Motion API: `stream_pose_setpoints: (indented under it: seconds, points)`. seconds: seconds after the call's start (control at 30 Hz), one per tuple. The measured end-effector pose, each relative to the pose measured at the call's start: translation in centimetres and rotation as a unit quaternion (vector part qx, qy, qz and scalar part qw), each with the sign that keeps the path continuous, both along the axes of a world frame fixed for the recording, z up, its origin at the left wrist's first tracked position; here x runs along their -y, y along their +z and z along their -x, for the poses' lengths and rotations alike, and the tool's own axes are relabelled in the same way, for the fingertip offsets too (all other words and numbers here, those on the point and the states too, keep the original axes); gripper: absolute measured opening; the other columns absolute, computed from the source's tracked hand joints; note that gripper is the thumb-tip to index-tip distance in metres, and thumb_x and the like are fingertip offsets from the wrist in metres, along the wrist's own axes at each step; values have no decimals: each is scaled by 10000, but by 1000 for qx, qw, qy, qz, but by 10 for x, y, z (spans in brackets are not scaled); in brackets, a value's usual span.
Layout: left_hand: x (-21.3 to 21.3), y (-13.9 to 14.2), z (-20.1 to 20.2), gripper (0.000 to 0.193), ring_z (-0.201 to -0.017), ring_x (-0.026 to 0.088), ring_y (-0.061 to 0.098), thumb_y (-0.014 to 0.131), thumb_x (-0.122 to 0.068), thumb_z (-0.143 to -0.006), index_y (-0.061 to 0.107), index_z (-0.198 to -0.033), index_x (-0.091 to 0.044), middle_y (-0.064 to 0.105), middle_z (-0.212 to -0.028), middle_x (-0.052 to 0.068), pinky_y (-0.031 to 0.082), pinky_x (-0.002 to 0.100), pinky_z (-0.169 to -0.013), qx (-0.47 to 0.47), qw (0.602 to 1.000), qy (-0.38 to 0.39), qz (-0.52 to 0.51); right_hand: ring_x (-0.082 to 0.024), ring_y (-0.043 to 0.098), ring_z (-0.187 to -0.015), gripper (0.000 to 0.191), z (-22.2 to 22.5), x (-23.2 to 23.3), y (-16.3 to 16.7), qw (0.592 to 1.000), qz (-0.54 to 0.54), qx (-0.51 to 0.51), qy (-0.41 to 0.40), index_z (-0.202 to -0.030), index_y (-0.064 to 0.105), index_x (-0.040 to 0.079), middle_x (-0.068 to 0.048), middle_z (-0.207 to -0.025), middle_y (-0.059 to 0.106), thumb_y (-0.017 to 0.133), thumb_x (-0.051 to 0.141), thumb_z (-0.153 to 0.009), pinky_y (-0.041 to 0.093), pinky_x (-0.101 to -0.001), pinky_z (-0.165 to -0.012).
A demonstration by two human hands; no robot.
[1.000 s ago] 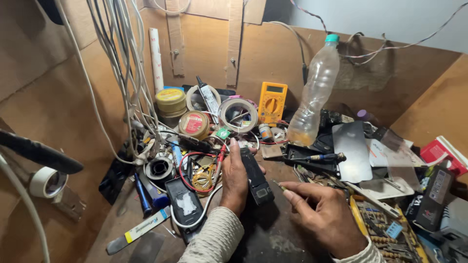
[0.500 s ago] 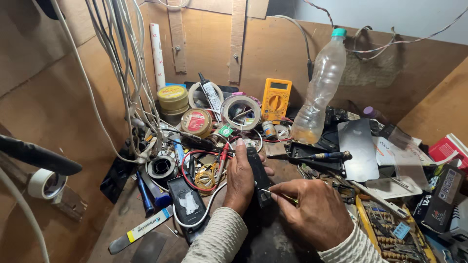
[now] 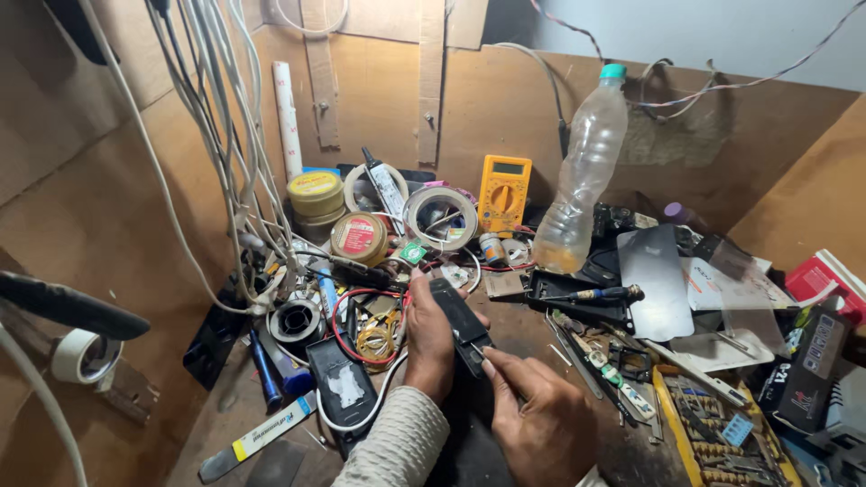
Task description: The person repairs a mobile phone at a cluttered workbench. They pry open the phone's back cover, remove the battery, handle the internal board and components, and use a screwdriver on the disassembled parts.
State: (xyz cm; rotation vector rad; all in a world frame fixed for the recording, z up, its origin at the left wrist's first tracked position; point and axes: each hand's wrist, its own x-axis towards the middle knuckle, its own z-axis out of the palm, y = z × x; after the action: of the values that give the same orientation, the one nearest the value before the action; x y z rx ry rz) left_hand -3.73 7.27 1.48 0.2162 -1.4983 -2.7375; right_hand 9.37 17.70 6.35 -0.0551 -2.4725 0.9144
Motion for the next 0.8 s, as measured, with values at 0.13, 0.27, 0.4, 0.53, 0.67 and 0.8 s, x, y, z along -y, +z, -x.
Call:
stream_pose_setpoints:
  seconds: [0.13,0.27,0.4,0.53,0.67,0.8]
  points:
    - [-1,-6,0,710,-521,231,662,277,-599,-1017,638,-869,-6,656,-655,113,544,325,-493,7,999,51,6,-202,778,-685,192,6,-5,-9,995,57,-85,17,-997,827,130,-86,-834,794,770,166,-817,580,-329,-599]
    - [-1,-11,1,698,-589,195,631,281,-574,-1028,673,-839,-29,673,-689,70,526,318,-570,-8,996,73,49,-146,766,-648,193,11,-14,-15,993,109,-48,17,-996,824,95,-78,-817,806,769,172,-827,574,-296,-563]
    - [-4,-12,2,764,-608,221,646,256,-547,-1052,703,-764,2,691,-682,97,535,346,-628,-55,987,87,124,-115,665,-553,212,17,-20,-22,980,199,13,-13,-1034,821,93,-70,-663,777,745,198,-867,514,-272,-503]
    - [-5,-12,-5,828,-642,275,677,247,-553,-1055,730,-758,49,722,-662,150,539,366,-702,-74,962,78,252,-93,595,-526,251,26,-31,-26,983,182,14,-36,-1057,800,71,-40,-641,723,728,248,-895,461,-258,-481]
    - [-8,-3,-11,803,-690,267,687,254,-566,-1046,735,-835,42,726,-687,120,520,377,-720,-77,950,105,283,-88,544,-516,304,33,-44,-34,981,179,68,-42,-1042,781,36,-17,-632,686,742,292,-882,435,-270,-476]
    - [-7,5,-19,777,-566,259,712,219,-567,-1024,710,-866,14,702,-581,141,554,369,-590,-36,967,44,248,-81,524,-519,327,35,-51,-50,972,214,86,-46,-1051,770,3,-29,-614,643,751,285,-888,424,-259,-478]
